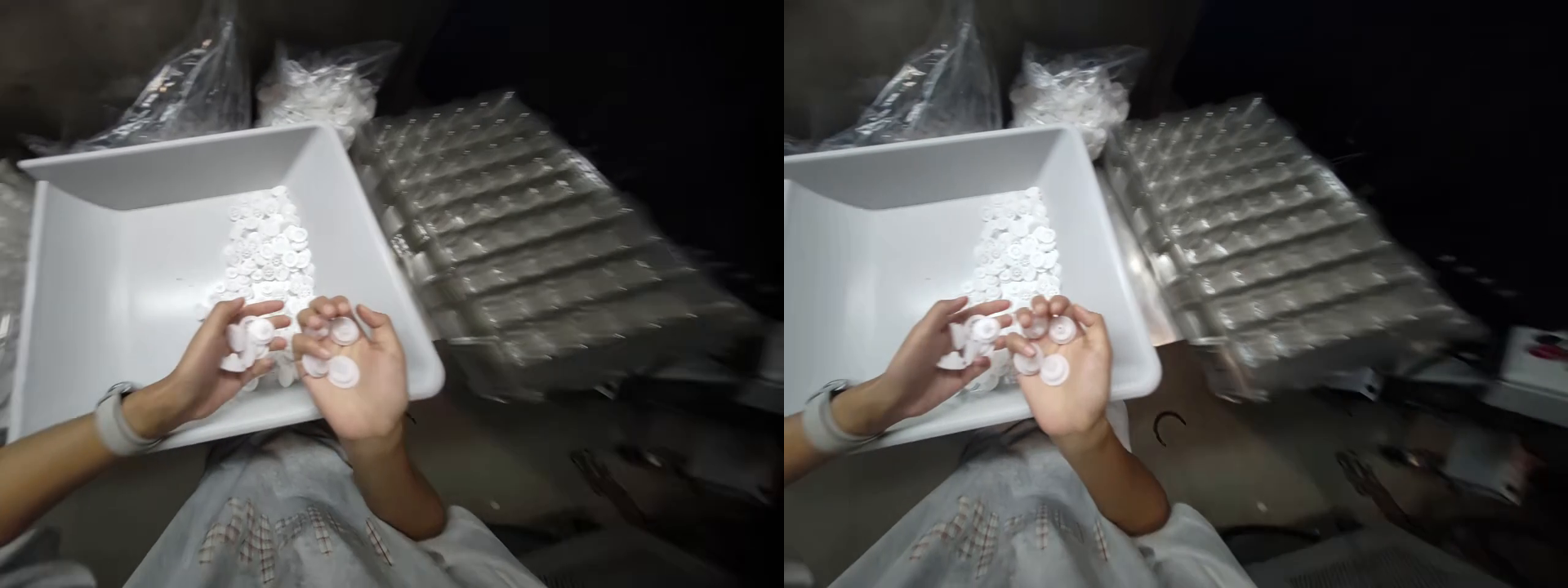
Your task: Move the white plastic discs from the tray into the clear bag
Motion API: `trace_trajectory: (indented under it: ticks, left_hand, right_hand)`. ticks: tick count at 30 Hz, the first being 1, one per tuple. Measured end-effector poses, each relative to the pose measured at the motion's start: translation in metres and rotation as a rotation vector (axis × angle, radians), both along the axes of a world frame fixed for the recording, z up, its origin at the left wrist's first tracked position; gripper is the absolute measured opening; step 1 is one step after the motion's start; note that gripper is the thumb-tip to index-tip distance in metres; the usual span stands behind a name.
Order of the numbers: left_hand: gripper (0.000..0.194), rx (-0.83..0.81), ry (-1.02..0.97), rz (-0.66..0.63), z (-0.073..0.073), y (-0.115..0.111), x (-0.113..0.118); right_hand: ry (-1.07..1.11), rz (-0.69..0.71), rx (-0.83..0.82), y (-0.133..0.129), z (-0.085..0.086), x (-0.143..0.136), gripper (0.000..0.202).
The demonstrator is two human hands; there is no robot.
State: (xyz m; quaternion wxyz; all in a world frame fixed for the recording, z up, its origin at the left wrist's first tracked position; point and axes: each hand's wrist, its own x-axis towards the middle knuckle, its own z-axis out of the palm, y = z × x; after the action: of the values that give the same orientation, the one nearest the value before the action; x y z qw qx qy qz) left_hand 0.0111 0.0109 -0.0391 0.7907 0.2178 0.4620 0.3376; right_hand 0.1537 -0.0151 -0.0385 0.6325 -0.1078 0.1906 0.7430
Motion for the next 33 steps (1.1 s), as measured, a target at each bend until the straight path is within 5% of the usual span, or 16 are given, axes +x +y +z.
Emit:
trace_trajectory:
  ticks: [4, 9, 15, 18, 21, 27, 30, 33]
  left_hand:
    - [0.042, -0.173, -0.163, 0.043, 0.001, 0.004, 0.002]
    - [0.021, -0.043, 0.021, 0.003, 0.002, 0.007, -0.004]
    - [0.023, 0.416, 0.410, -0.563, 0.031, 0.012, -0.031]
    - [0.031, 0.513, 0.648, -0.669, 0.040, 0.016, -0.061]
    - [0.035, 0.476, 0.837, -0.708, 0.034, 0.021, -0.095]
    - [0.034, 0.441, 1.036, -0.572, 0.003, 0.029, -0.129]
    - [0.032, 0.619, 1.191, -0.561, -0.008, 0.031, -0.127]
    - [0.026, 0.790, 1.409, -0.603, -0.014, 0.031, -0.124]
  right_hand:
    - [0.004, 0.018, -0.092, 0.004, -0.001, 0.003, 0.012]
    - [0.017, 0.112, 0.205, 0.001, -0.014, 0.012, 0.014]
    - [-0.046, 0.223, 0.372, -0.001, -0.016, 0.019, 0.026]
    - [-0.132, 0.283, 0.393, 0.000, -0.011, 0.017, 0.031]
    - [-0.291, 0.362, 0.408, 0.002, -0.006, 0.010, 0.036]
    - [-0.993, 0.725, 0.698, 0.007, 0.001, 0.008, 0.042]
    - [-1.708, 0.895, 1.099, 0.014, 0.006, 0.013, 0.037]
    - [-2.134, 0.846, 1.575, 0.028, 0.005, 0.005, 0.031]
